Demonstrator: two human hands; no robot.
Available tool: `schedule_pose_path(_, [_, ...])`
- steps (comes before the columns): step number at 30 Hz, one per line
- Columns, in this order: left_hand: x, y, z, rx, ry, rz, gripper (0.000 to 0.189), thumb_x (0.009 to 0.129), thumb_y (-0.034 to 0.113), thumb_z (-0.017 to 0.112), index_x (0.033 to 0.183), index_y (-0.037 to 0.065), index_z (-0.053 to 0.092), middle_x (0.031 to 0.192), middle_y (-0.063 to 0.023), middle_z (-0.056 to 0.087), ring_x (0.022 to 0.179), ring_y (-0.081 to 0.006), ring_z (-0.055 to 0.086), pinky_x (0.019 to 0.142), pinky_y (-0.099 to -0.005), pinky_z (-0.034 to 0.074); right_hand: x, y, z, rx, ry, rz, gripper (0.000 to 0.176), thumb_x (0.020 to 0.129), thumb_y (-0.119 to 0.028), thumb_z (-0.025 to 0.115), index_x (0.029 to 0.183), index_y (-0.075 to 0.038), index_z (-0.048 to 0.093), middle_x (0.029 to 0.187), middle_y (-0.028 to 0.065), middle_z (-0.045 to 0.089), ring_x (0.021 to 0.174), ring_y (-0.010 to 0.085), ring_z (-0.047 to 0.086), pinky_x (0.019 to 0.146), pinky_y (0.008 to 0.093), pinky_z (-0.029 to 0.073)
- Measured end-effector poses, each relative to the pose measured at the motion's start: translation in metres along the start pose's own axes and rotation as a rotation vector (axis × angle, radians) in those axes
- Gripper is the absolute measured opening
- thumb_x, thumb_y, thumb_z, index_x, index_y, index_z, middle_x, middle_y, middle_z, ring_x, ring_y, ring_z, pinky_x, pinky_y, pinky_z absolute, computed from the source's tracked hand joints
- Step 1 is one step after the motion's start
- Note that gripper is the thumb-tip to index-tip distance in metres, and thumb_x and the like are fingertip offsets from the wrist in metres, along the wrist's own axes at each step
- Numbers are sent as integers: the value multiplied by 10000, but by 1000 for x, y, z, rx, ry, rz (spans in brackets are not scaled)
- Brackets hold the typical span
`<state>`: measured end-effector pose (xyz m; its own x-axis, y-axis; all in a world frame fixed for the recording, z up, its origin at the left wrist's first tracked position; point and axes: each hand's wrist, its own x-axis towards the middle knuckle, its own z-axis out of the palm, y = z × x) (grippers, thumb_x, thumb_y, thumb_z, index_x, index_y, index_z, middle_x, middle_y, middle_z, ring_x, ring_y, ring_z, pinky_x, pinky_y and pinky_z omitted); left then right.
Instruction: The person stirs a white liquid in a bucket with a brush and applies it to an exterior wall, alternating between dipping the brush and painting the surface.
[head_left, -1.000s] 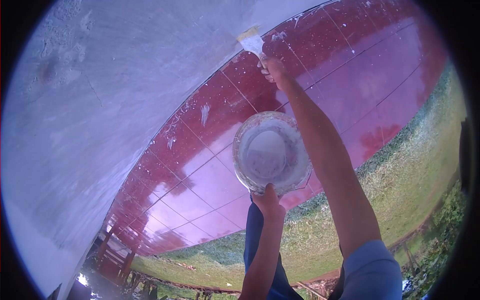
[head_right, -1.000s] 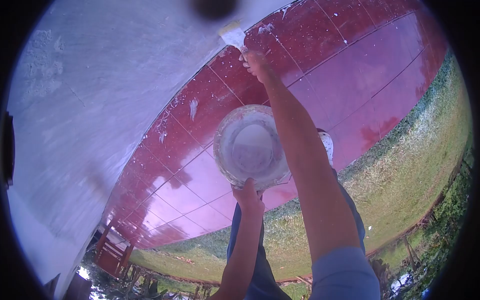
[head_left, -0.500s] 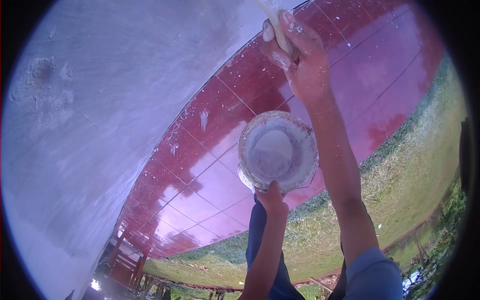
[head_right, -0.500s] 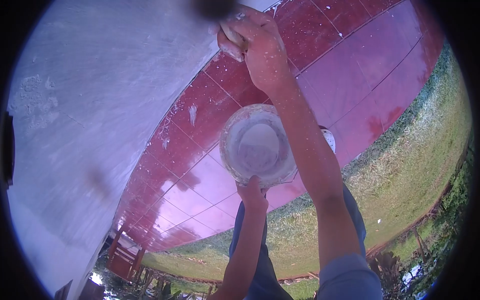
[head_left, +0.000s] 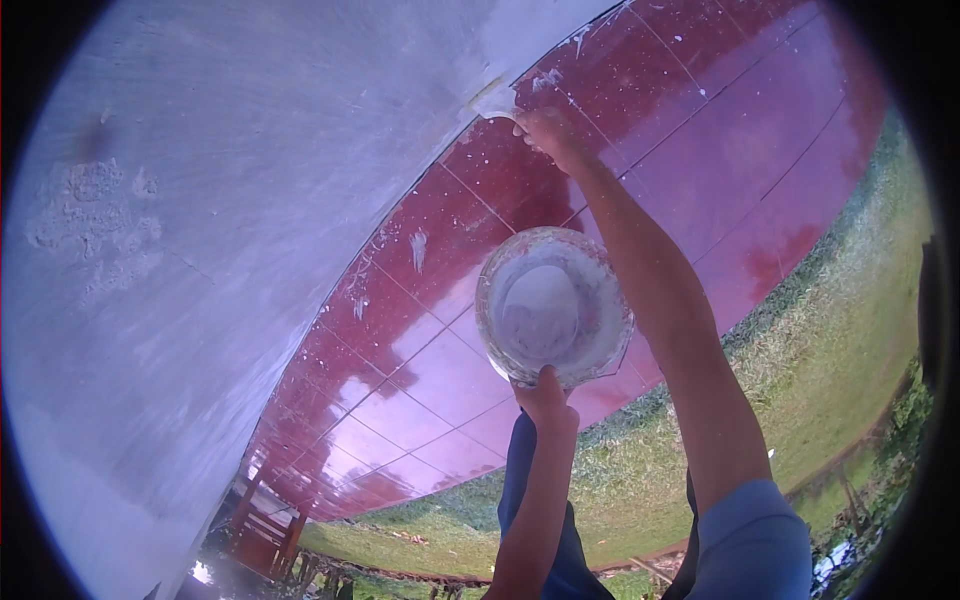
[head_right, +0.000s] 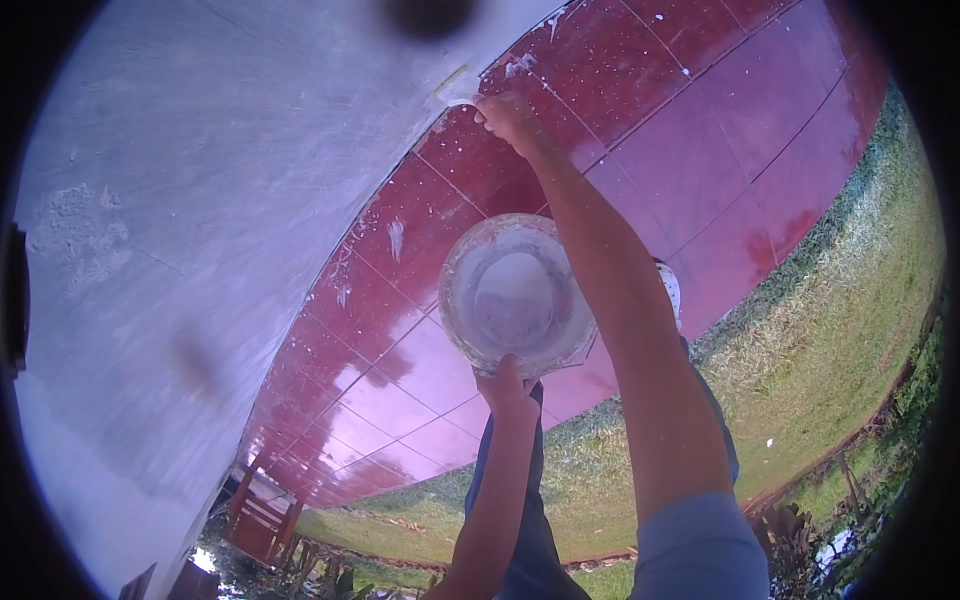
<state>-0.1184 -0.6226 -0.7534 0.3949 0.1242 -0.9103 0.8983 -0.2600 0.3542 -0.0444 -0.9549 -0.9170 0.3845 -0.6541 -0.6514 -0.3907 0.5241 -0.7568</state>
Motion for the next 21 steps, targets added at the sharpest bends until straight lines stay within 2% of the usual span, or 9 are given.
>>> schedule_pose_path(1, [-4, 4, 3, 12, -8, -13, 659, 802, -1, 541, 1423, 98, 342, 1319, -140, 459, 1173, -308, 538, 916, -500, 551, -11, -16, 2, -3, 7, 1, 375, 973, -324, 555, 769, -36, 682, 633, 44, 600, 557, 131, 540, 523, 308, 424])
schedule_pose_path(3, [-4, 9, 7, 22, -21, -24, 663, 799, -2, 540, 1423, 99, 340, 1317, -139, 459, 1171, -312, 536, 918, -503, 548, -38, -47, 8, -38, 118, -271, 361, 966, -294, 555, 778, -15, 687, 654, 42, 605, 563, 130, 523, 548, 284, 425])
schedule_pose_path(7, [-6, 11, 10, 22, -47, -69, 675, 790, -12, 537, 1424, 101, 336, 1319, -147, 454, 1168, -331, 531, 920, -523, 540, -131, -122, -9, 128, 121, -159, 371, 966, -300, 547, 798, -2, 690, 665, 46, 599, 579, 113, 496, 577, 273, 427])
schedule_pose_path(10, [0, 10, 12, 21, -38, -82, 680, 787, -12, 541, 1425, 105, 335, 1321, -153, 449, 1173, -342, 525, 919, -538, 536, -164, -144, -20, 262, -18, -267, 345, 969, -300, 541, 849, -7, 680, 661, 23, 551, 591, 88, 440, 568, 267, 395])
schedule_pose_path(12, [2, 11, 15, 31, -24, -94, 681, 788, -10, 543, 1425, 107, 336, 1323, -155, 446, 1178, -345, 522, 918, -543, 535, -165, -146, -22, 512, -145, -561, 290, 966, -273, 536, 897, -18, 657, 653, -4, 492, 596, 68, 389, 549, 259, 341])
schedule_pose_path(15, [-1, 17, 20, 22, -28, -77, 690, 784, -15, 547, 1428, 112, 333, 1330, -158, 440, 1185, -355, 515, 919, -548, 536, -92, -118, -14, 315, -177, -592, 279, 985, -267, 510, 888, -30, 620, 654, -26, 447, 564, 82, 365, 531, 254, 274])
schedule_pose_path(17, [-1, 21, 25, 41, 7, -100, 696, 786, -27, 539, 1435, 116, 330, 1340, -158, 436, 1195, -356, 511, 919, -540, 540, -33, -71, 2, 328, -180, -587, 306, 981, -289, 516, 849, -28, 607, 638, -26, 433, 547, 84, 359, 523, 250, 272])
schedule_pose_path(20, [1, 21, 25, 21, 1, -74, 703, 788, -33, 534, 1442, 121, 326, 1350, -153, 433, 1203, -351, 510, 925, -537, 539, 8, -6, -7, 384, -186, -507, 340, 983, -286, 541, 747, -47, 599, 622, -25, 441, 552, 66, 349, 524, 256, 270])
schedule_pose_path(21, [0, 20, 24, 29, 4, -79, 703, 788, -33, 534, 1442, 121, 326, 1350, -153, 433, 1203, -351, 510, 925, -537, 539, 17, 14, -14, 312, -154, -336, 358, 980, -316, 548, 764, -43, 628, 632, -5, 494, 559, 83, 403, 531, 270, 310])
